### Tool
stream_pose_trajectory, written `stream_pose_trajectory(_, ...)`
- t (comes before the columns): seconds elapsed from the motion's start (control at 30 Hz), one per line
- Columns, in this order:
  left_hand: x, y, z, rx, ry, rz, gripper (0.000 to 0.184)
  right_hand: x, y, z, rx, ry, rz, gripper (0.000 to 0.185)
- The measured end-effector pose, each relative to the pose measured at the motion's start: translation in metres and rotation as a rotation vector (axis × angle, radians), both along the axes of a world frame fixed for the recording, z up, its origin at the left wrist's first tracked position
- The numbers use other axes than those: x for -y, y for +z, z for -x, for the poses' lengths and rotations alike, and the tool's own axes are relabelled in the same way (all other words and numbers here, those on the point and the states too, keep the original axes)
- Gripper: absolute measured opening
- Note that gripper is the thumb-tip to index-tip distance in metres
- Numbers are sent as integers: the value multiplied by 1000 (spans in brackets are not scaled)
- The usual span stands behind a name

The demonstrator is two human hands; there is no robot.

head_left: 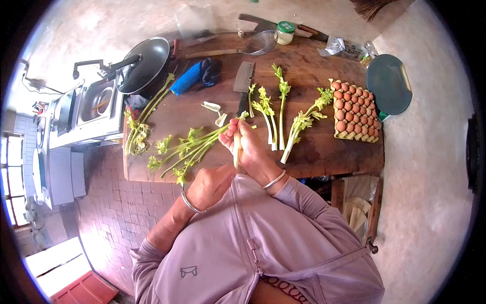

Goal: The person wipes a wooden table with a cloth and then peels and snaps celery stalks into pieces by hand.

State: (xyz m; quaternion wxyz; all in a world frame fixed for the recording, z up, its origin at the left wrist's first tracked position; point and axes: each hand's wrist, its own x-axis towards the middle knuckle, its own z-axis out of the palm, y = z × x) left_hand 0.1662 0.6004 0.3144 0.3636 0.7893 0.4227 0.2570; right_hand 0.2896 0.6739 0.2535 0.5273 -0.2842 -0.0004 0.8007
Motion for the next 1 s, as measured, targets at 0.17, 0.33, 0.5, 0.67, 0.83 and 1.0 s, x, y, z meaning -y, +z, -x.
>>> stream_pose_trajectory(0.17,9,8,8,35,-80,44,10,-12,-17,-4,2,-78,-38,14)
stream_pose_trajectory(0.33,26,25,27,234,-130,122,8,-47,-44,-41,-16,-258,-6,24)
stream_pose_trajectory(0.5,15,27,90,401,271,370,11,-27,-9,-36,99,-15,-257,27)
stream_pose_trajectory(0.67,-7,30,81,906,393,403,17,-8,28,-14,58,165,-355,37)
stream_pose_trajectory(0.83,-28,27,19,300,498,117,16,6,47,-2,347,219,-565,37)
stream_pose_trajectory(1.0,-39,28,-8,1,431,-181,18,15,50,1,899,166,-934,35)
